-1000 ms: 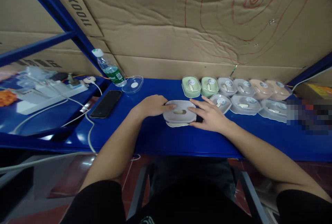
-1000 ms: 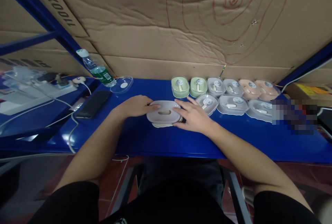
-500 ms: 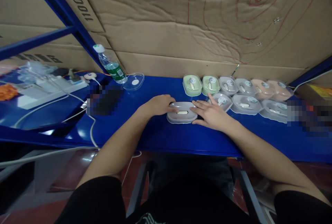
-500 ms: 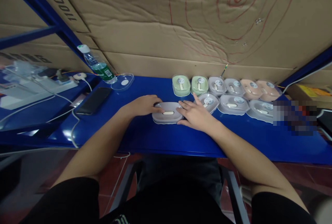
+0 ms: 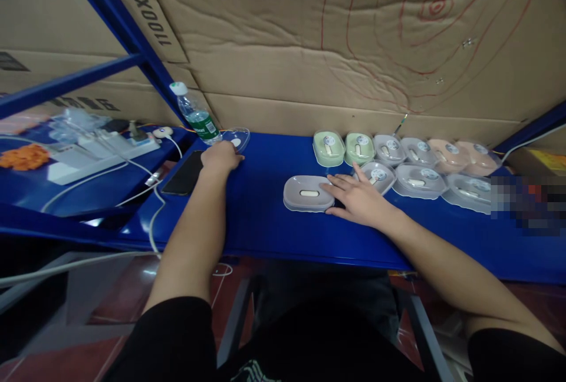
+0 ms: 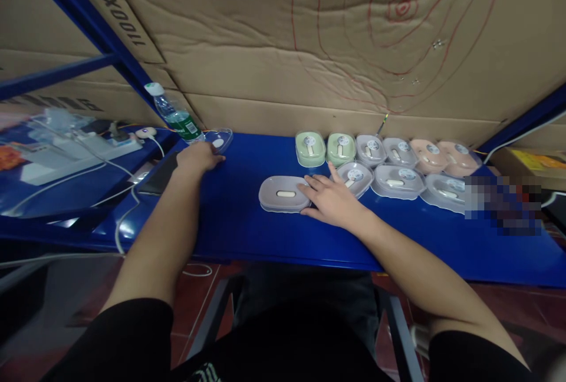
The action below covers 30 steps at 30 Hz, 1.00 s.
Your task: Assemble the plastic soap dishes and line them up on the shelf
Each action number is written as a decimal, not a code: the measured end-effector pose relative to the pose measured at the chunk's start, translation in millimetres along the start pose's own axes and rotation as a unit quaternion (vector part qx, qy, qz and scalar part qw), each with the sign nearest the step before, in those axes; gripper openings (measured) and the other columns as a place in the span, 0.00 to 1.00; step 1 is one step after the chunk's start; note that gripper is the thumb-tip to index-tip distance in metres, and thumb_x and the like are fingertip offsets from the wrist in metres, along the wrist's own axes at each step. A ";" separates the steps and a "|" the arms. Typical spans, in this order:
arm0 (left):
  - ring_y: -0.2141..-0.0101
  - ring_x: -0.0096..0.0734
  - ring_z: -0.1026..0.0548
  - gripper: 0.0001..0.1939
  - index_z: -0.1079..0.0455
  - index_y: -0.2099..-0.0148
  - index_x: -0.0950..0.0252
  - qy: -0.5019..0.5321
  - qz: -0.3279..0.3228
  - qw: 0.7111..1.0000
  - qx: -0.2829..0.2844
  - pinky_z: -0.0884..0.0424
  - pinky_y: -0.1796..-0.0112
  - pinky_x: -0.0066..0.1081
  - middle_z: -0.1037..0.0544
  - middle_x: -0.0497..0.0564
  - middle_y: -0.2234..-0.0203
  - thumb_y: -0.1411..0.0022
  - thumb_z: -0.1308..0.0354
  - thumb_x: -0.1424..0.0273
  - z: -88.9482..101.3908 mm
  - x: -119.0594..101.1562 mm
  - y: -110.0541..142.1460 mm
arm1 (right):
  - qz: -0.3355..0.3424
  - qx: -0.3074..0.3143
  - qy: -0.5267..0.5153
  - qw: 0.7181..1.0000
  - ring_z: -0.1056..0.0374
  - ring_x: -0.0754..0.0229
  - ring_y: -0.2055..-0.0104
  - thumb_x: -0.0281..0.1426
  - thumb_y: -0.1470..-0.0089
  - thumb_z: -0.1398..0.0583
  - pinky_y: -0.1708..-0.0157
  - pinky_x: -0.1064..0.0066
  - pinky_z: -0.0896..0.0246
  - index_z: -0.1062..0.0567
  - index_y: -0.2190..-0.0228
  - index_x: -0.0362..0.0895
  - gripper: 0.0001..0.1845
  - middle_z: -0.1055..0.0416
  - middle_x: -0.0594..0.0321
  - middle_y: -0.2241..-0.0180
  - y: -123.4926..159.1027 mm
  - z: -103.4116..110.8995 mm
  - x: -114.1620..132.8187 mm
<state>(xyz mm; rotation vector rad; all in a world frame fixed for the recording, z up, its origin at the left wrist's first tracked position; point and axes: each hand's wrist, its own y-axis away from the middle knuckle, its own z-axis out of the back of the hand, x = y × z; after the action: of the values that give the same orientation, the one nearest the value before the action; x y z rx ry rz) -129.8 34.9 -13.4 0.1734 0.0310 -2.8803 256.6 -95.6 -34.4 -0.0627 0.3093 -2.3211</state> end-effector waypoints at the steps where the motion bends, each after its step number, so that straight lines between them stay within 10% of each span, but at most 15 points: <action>1: 0.43 0.66 0.22 0.19 0.20 0.47 0.64 -0.007 0.002 1.000 0.017 0.24 0.46 0.54 0.22 0.71 0.42 0.35 0.35 0.58 -0.7 1.5 -2.1 | -0.001 -0.001 -0.001 1.000 0.28 0.34 0.34 0.45 0.35 0.33 0.27 0.26 0.56 0.26 0.34 0.45 0.33 0.27 0.43 0.33 0.1 -0.1 0.4; 11: 0.55 0.48 0.18 0.14 0.28 0.53 0.61 0.222 -0.135 0.955 -0.141 0.24 0.52 0.41 0.17 0.58 0.59 0.34 0.37 0.57 8.3 -42.2 36.7 | -0.051 -0.083 -0.032 0.995 0.37 0.35 0.27 0.51 0.32 0.38 0.24 0.31 0.62 0.42 0.25 0.46 0.44 0.34 0.44 0.28 -1.2 14.2 0.1; 19: 0.73 0.32 0.23 0.29 0.29 0.36 0.62 0.478 -0.376 0.784 0.125 0.29 0.70 0.31 0.21 0.48 0.74 0.30 0.38 0.50 16.7 -74.0 88.0 | -0.085 -0.147 -0.024 0.985 0.44 0.34 0.23 0.48 0.31 0.38 0.24 0.33 0.56 0.53 0.22 0.50 0.48 0.44 0.47 0.23 0.7 17.7 -6.3; 25: 0.70 0.34 0.21 0.26 0.24 0.37 0.63 0.368 -0.406 0.827 0.124 0.27 0.65 0.33 0.20 0.50 0.73 0.23 0.50 0.52 10.9 -76.8 87.3 | -0.055 -0.124 -0.035 0.990 0.30 0.37 0.32 0.59 0.35 0.38 0.23 0.35 0.62 0.38 0.26 0.50 0.46 0.32 0.49 0.29 0.9 10.1 -4.6; 30: 0.56 0.41 0.17 0.26 0.21 0.43 0.61 0.167 -0.436 0.880 0.091 0.28 0.52 0.37 0.14 0.55 0.54 0.21 0.57 0.54 4.7 -76.7 84.9 | -0.032 -0.080 -0.024 0.996 0.26 0.38 0.36 0.58 0.34 0.39 0.23 0.33 0.62 0.29 0.32 0.45 0.41 0.22 0.48 0.37 -0.4 5.2 -3.5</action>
<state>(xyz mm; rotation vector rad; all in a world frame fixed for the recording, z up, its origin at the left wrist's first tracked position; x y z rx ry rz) -35.2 -28.1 0.0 0.9055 -0.1348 -3.6948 259.5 -93.9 -29.1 -0.2110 0.4740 -2.3504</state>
